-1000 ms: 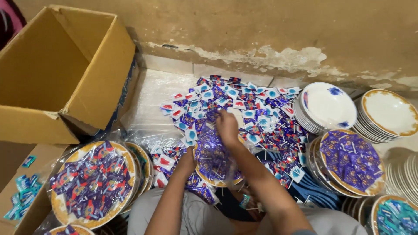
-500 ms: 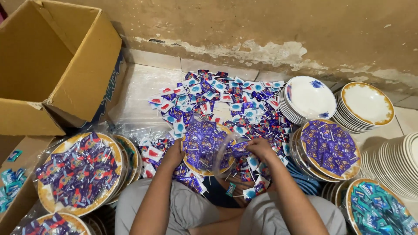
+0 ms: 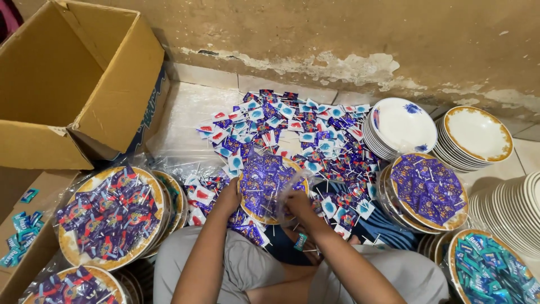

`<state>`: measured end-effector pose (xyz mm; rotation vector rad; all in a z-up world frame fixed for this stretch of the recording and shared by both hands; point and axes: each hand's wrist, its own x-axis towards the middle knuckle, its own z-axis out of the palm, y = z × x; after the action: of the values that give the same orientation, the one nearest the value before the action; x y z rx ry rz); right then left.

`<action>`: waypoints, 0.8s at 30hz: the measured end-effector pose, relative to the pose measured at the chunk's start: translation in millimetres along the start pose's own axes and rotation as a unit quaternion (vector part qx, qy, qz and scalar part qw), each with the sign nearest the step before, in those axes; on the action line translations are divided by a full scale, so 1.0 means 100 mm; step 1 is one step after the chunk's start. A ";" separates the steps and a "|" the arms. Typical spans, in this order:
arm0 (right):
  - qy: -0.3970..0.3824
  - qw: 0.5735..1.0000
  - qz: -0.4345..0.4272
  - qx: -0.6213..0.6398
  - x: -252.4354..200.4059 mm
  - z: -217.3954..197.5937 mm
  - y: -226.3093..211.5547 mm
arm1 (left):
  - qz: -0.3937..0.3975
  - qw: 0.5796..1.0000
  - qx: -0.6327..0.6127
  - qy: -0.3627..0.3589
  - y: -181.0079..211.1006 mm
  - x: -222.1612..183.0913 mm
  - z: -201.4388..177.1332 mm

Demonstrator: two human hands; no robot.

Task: Arranging small candy packets onto decorative plates on the floor.

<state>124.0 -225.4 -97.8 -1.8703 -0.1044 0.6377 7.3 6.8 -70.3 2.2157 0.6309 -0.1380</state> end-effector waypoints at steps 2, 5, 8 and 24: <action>-0.022 0.991 -0.048 -0.122 -0.29 -0.03 -0.27 | -0.001 1.000 0.000 -0.001 0.04 -0.03 -0.02; -0.002 0.955 -0.096 -0.280 0.00 -0.22 -0.05 | -0.002 1.000 0.004 -0.001 0.09 -0.07 -0.05; 0.093 0.931 -0.136 -0.325 0.09 -0.41 -0.49 | -0.003 1.000 0.000 0.006 0.22 -0.17 -0.09; -0.402 0.777 -0.263 -0.407 0.79 2.48 -0.78 | 0.016 0.991 0.134 0.011 -0.28 -0.16 0.41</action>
<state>91.5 43.2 -120.7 -2.0521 -1.6376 1.0419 -15.6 -14.2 -111.6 2.4880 0.6184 -0.1921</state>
